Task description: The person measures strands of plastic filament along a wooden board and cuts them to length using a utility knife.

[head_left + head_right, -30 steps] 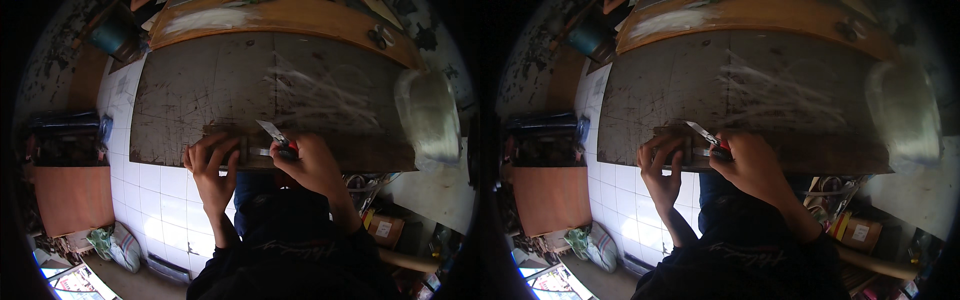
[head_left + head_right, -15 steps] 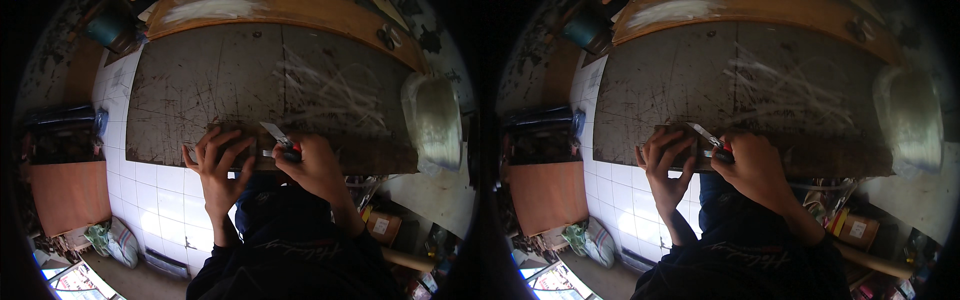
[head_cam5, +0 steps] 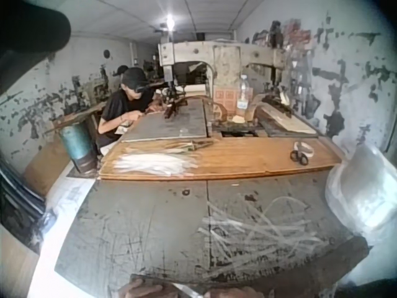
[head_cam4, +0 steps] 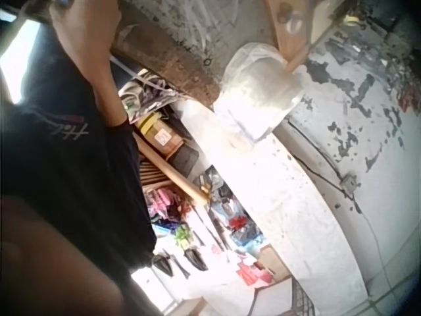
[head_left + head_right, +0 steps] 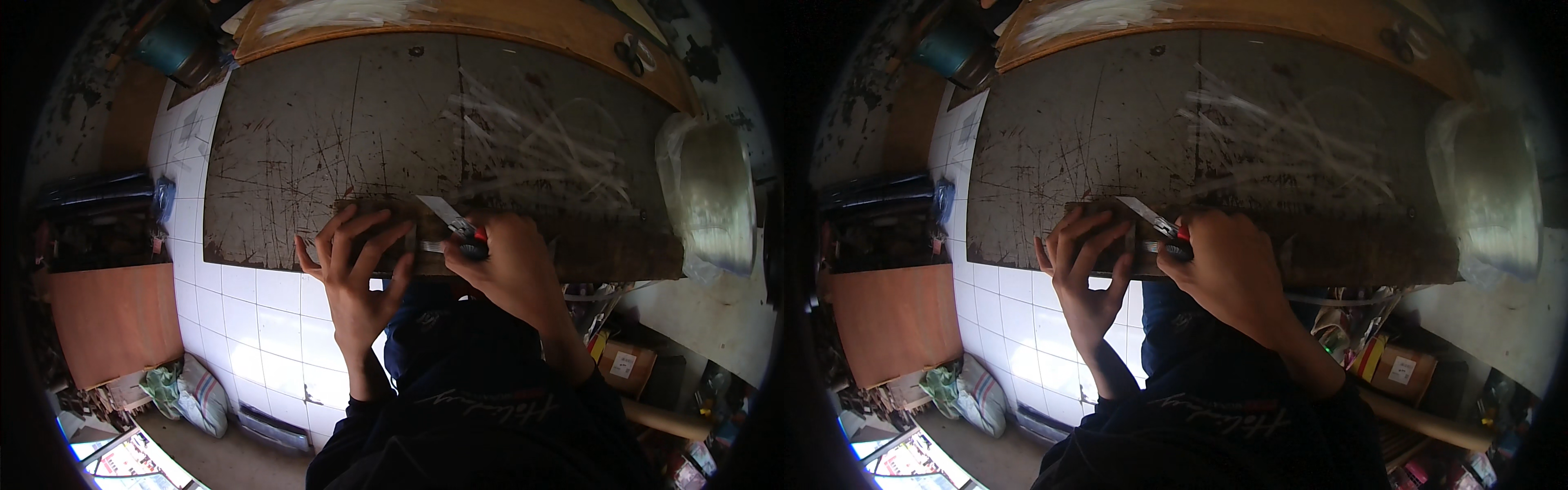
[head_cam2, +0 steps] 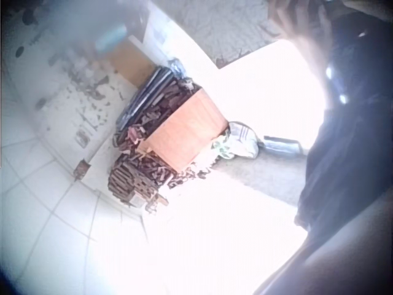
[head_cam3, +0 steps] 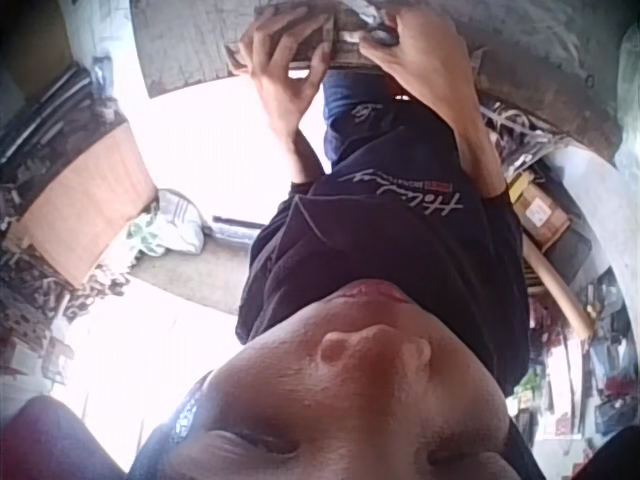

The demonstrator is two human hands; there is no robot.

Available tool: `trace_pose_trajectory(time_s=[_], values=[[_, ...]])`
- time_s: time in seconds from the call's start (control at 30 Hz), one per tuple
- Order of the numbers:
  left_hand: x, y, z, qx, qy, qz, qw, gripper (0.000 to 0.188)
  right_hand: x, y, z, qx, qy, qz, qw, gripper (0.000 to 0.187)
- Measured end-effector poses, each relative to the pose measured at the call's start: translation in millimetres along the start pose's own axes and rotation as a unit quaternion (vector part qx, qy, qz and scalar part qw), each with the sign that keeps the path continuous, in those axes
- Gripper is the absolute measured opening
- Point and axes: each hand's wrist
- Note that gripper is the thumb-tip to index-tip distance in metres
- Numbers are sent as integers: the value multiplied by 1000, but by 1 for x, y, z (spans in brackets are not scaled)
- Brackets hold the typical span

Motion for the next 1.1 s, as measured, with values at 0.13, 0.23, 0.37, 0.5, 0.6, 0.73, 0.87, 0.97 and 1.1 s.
trace_pose_trajectory(time_s=[0.13,0.23,0.37,0.5,0.6,0.73,0.87,0.97,1.1], values=[[-1,0,-1,1,1,3,1000,29,3,-1,2,14,20,-7,1000,29],[-2,0,-1,8,-16,3,1000,29,1,-3,1,16,15,2,1000,29],[0,2,-4,-6,-20,-7,1000,27,1,-3,1,25,3,-5,1000,29],[-3,8,-5,-36,-61,-68,995,21,3,-3,2,25,2,-5,1000,28],[-15,11,-8,-67,-168,-109,977,19,4,-2,1,25,3,-6,1000,26],[-24,14,-9,-32,-228,-97,968,18,4,0,1,23,18,1,1000,24],[-28,12,-5,-15,-247,-106,963,19,-6,1,6,3,-9,51,999,24],[-30,9,-9,-13,-255,-113,960,15,-17,8,26,21,-9,1,1000,26],[-30,8,-7,-21,-262,-142,954,12,-48,19,60,2,-12,-28,1000,33]])
Point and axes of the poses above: each hand's wrist, its own y-axis away from the middle knuckle, its own z-axis out of the back of the hand, x = y × z, and after that the axes turned 12 degrees about -z, right-handed
